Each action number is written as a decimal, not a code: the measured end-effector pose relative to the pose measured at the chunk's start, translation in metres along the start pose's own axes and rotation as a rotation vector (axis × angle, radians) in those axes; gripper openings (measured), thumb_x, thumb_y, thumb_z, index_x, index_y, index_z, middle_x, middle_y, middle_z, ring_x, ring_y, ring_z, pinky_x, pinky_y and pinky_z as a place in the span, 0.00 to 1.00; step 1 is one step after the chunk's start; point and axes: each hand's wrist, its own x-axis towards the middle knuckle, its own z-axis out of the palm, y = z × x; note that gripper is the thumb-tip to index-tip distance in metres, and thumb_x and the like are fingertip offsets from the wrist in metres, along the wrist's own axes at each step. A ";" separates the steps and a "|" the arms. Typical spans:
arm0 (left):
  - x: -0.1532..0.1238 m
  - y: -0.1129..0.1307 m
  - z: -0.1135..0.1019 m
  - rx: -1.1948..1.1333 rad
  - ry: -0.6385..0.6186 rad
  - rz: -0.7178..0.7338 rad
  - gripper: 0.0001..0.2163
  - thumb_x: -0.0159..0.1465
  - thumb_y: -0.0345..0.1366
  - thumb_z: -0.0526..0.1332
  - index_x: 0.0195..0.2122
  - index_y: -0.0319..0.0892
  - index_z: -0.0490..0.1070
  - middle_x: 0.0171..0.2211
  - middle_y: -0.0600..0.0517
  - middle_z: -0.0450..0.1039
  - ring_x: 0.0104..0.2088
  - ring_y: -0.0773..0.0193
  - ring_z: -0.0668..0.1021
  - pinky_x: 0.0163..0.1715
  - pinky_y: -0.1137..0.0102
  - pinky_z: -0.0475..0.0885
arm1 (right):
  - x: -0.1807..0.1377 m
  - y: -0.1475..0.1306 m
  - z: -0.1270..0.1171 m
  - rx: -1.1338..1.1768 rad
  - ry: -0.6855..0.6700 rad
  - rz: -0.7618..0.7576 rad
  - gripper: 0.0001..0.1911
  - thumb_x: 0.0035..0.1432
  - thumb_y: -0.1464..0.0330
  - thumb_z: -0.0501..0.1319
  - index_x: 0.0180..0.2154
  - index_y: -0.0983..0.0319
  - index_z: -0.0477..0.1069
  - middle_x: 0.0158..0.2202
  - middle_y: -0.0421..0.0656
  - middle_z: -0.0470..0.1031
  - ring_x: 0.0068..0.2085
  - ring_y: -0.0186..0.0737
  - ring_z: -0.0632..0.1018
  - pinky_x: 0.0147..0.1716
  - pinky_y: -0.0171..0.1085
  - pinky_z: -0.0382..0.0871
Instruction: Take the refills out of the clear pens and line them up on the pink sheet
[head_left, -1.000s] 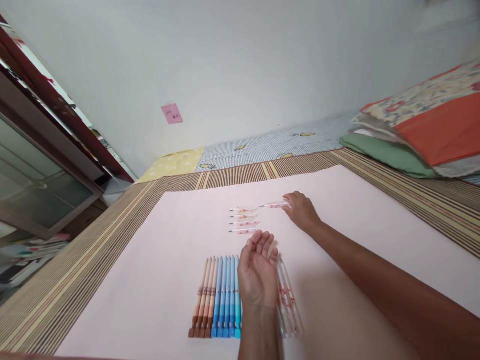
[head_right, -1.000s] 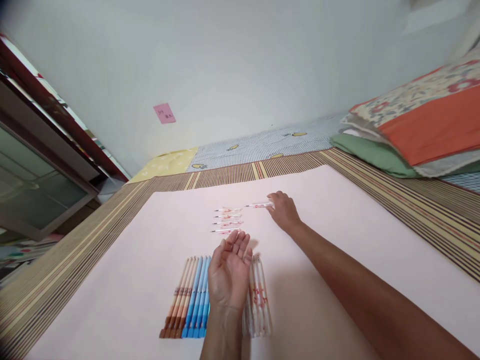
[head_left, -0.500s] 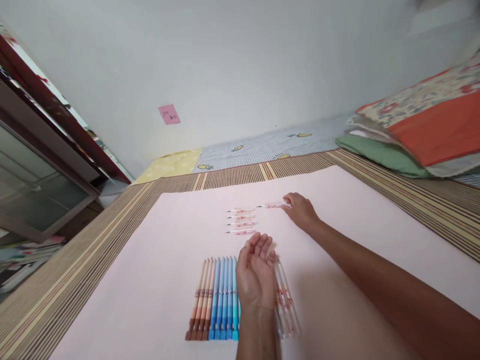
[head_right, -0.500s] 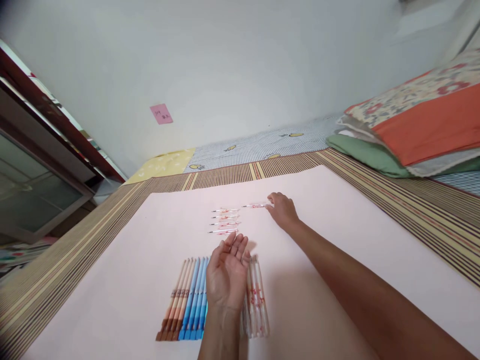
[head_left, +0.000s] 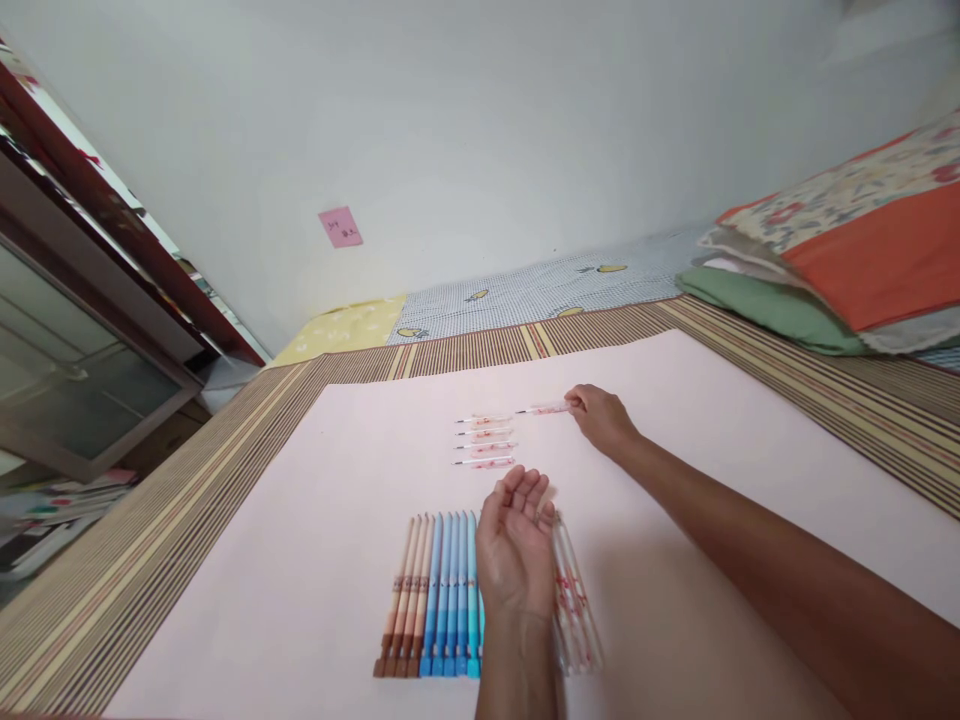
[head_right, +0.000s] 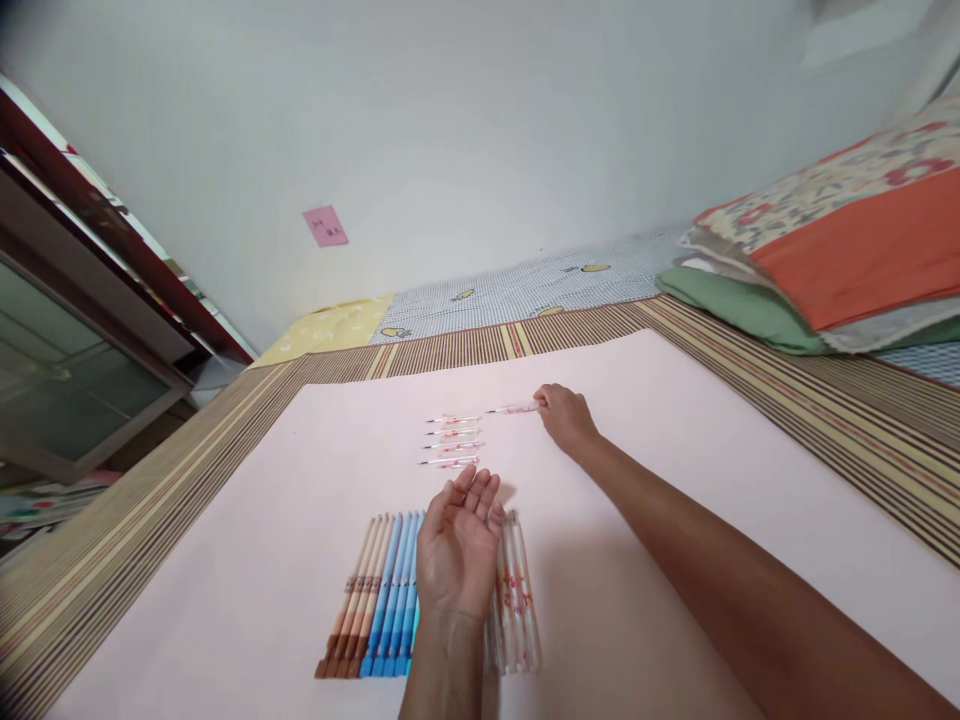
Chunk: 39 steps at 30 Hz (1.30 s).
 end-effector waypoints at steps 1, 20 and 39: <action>0.000 0.000 0.000 0.002 0.002 0.000 0.10 0.64 0.35 0.61 0.38 0.35 0.79 0.41 0.40 0.77 0.42 0.58 0.80 0.36 0.70 0.75 | 0.000 0.000 0.001 0.002 0.003 -0.002 0.10 0.58 0.74 0.56 0.39 0.60 0.75 0.40 0.44 0.79 0.38 0.41 0.76 0.39 0.38 0.64; 0.003 0.003 -0.002 -0.019 0.004 -0.004 0.09 0.63 0.35 0.61 0.37 0.35 0.79 0.38 0.41 0.77 0.40 0.59 0.80 0.35 0.71 0.74 | -0.004 -0.014 -0.007 0.096 0.100 -0.095 0.20 0.57 0.74 0.55 0.50 0.62 0.73 0.51 0.50 0.76 0.52 0.49 0.74 0.54 0.47 0.66; -0.016 0.016 -0.001 -0.016 -0.119 0.192 0.08 0.58 0.34 0.65 0.36 0.36 0.79 0.30 0.49 0.75 0.27 0.68 0.73 0.26 0.74 0.65 | -0.288 -0.109 -0.106 0.596 -1.033 0.116 0.07 0.59 0.61 0.66 0.38 0.55 0.79 0.37 0.38 0.79 0.39 0.41 0.79 0.37 0.36 0.72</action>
